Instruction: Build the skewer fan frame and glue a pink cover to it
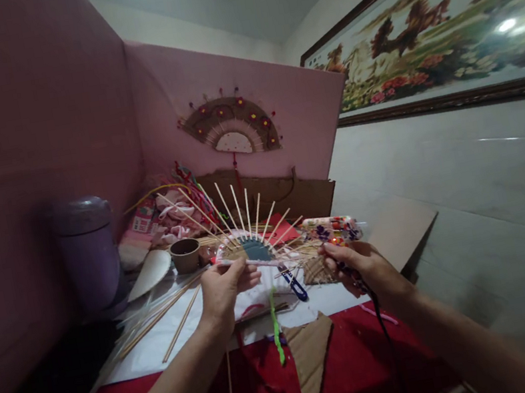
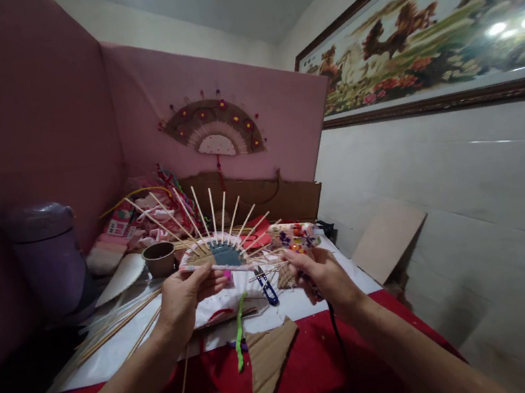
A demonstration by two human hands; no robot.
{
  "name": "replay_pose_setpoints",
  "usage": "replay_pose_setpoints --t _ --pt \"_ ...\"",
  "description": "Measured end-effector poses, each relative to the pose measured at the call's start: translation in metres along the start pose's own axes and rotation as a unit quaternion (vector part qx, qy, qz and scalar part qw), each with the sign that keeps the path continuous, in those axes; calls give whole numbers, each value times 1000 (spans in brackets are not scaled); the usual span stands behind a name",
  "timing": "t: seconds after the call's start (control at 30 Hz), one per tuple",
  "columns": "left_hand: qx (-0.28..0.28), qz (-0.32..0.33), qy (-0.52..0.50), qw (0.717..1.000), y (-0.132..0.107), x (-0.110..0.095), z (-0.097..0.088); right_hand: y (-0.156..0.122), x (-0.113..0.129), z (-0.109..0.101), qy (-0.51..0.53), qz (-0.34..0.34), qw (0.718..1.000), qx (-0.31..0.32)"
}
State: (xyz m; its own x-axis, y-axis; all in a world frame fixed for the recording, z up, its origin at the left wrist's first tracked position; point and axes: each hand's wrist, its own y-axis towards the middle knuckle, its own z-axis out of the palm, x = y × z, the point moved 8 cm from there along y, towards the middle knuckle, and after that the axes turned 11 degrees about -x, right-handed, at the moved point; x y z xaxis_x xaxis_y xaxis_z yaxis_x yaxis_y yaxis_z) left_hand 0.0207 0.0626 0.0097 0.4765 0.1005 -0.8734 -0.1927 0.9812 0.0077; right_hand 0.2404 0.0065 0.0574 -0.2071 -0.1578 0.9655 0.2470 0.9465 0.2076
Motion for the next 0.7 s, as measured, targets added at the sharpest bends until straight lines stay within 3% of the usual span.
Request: replay_pose_setpoints --t 0.07,0.13,0.2,0.3,0.43,0.53,0.6,0.63,0.7 --pt "-22 15 -22 999 2 -6 -4 8 -16 -24 -96 -19 995 -38" --pt "-44 25 -43 998 3 -12 -7 13 -27 -40 -221 -83 970 -53" --pt "-57 33 -55 996 4 -16 -9 14 -41 -42 -340 -134 931 -19" --pt "-51 38 -61 996 3 -18 -8 13 -61 -43 -466 -148 872 12" --pt "-35 29 -68 997 1 -18 -7 14 -62 -37 -495 -190 847 28" --pt "-15 9 -86 996 -1 -18 -3 7 -31 -28 -429 -276 860 -35" --pt "17 -8 -97 995 -3 -17 3 -3 -7 -16 -308 -302 899 -75" --pt "38 -14 -100 994 -4 -17 6 -6 -3 -4 -229 -275 932 -53" --pt "79 -25 -99 992 -8 -16 13 -5 -11 28 -71 -140 988 8"
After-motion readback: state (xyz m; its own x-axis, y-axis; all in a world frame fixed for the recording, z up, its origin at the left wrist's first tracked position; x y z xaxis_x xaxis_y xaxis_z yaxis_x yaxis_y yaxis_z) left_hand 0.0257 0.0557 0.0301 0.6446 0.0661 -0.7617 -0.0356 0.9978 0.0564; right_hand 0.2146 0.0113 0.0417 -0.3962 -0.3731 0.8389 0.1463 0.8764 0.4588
